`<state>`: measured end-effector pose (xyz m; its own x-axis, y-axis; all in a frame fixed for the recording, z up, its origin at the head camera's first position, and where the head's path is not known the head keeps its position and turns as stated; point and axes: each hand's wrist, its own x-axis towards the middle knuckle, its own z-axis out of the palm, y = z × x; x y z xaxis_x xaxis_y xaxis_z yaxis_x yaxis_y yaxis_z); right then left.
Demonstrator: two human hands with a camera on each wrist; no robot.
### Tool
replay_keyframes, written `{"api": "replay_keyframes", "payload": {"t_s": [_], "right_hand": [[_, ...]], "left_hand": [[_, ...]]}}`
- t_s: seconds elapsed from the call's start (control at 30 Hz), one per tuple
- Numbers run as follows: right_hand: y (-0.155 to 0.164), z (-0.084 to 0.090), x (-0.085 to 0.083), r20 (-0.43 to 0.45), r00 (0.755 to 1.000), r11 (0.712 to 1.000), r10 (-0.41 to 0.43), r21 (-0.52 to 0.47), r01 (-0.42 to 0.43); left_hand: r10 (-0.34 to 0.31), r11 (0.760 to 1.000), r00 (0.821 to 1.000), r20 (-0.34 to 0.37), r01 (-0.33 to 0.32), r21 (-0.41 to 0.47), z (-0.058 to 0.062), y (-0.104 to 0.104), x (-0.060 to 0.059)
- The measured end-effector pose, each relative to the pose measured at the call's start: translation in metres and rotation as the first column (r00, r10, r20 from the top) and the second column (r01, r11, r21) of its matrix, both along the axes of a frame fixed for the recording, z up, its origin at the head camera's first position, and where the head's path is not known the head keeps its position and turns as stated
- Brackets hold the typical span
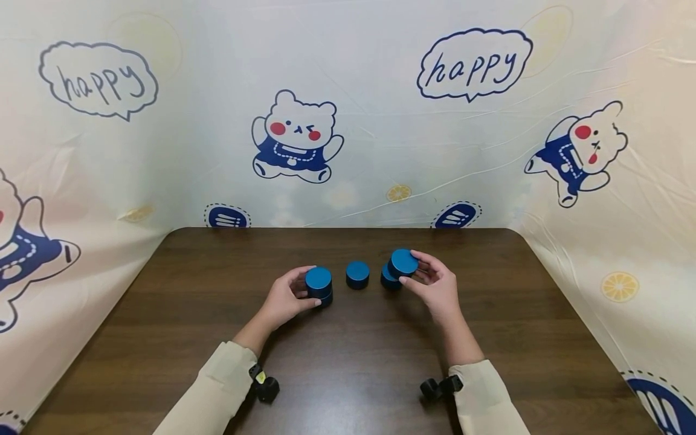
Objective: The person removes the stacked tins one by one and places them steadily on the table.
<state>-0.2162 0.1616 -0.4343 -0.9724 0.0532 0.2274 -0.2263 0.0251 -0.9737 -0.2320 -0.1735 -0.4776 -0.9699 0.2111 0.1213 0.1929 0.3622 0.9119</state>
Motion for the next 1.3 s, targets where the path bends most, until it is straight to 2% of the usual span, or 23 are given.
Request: {"api": "replay_keyframes", "payload": {"t_s": [0.3, 0.57, 0.83, 1.3], "right_hand": [[0.012, -0.003, -0.001, 0.052, 0.998, 0.999, -0.034, 0.006, 0.034], [0.022, -0.006, -0.001, 0.071, 0.994, 0.996, -0.08, 0.054, 0.076], [0.031, -0.013, -0.004, 0.072, 0.992, 0.993, -0.106, 0.06, 0.102], [0.048, -0.028, -0.01, 0.146, 0.979, 0.986, -0.139, 0.116, 0.123]], "left_hand": [[-0.003, 1.0, 1.0, -0.011, 0.003, -0.001, 0.001, 0.001, 0.001], [0.003, 1.0, 1.0, -0.004, -0.003, -0.003, -0.001, 0.0, 0.0], [0.0, 1.0, 1.0, -0.003, 0.0, -0.003, -0.001, 0.0, 0.0], [0.002, 1.0, 1.0, -0.003, -0.002, 0.005, 0.0, 0.0, 0.001]]}}
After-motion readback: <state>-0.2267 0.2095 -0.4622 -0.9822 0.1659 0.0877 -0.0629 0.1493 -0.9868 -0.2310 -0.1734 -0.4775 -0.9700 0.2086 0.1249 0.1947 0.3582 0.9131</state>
